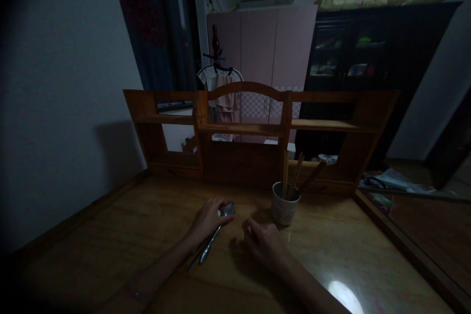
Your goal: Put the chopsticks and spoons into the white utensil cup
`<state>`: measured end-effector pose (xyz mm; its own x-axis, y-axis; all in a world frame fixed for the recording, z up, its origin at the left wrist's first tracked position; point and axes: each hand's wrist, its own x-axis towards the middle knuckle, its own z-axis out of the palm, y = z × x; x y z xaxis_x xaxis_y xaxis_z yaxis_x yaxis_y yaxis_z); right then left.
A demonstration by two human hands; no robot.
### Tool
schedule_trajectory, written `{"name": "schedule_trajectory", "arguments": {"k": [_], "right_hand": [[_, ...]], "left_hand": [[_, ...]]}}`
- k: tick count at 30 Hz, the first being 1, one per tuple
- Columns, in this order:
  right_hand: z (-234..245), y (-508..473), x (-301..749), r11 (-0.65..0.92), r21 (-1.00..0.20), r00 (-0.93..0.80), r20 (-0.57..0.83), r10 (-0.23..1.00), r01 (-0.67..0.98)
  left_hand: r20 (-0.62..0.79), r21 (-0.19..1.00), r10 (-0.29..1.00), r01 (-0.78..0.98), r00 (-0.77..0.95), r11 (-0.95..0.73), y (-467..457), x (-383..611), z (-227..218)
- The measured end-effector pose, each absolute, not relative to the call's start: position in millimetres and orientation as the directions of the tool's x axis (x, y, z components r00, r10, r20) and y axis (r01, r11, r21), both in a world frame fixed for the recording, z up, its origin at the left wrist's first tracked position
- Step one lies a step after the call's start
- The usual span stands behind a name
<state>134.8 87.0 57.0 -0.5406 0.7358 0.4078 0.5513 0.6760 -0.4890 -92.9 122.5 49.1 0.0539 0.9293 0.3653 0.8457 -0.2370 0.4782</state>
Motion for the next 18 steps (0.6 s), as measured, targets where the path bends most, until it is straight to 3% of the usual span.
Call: {"name": "schedule_trajectory", "arguments": {"k": [11, 18], "right_hand": [[56.9, 87.2, 135.5, 0.661, -0.488, -0.545, 0.377, 0.749, 0.570], [59.0, 86.7, 136.0, 0.667, -0.476, -0.555, 0.373, 0.743, 0.573]], "left_hand": [[0.220, 0.483, 0.974, 0.874, -0.053, -0.062, 121.3, -89.6, 57.6], [0.222, 0.508, 0.973, 0.860, -0.067, -0.056, 121.9, -85.6, 61.1]]}}
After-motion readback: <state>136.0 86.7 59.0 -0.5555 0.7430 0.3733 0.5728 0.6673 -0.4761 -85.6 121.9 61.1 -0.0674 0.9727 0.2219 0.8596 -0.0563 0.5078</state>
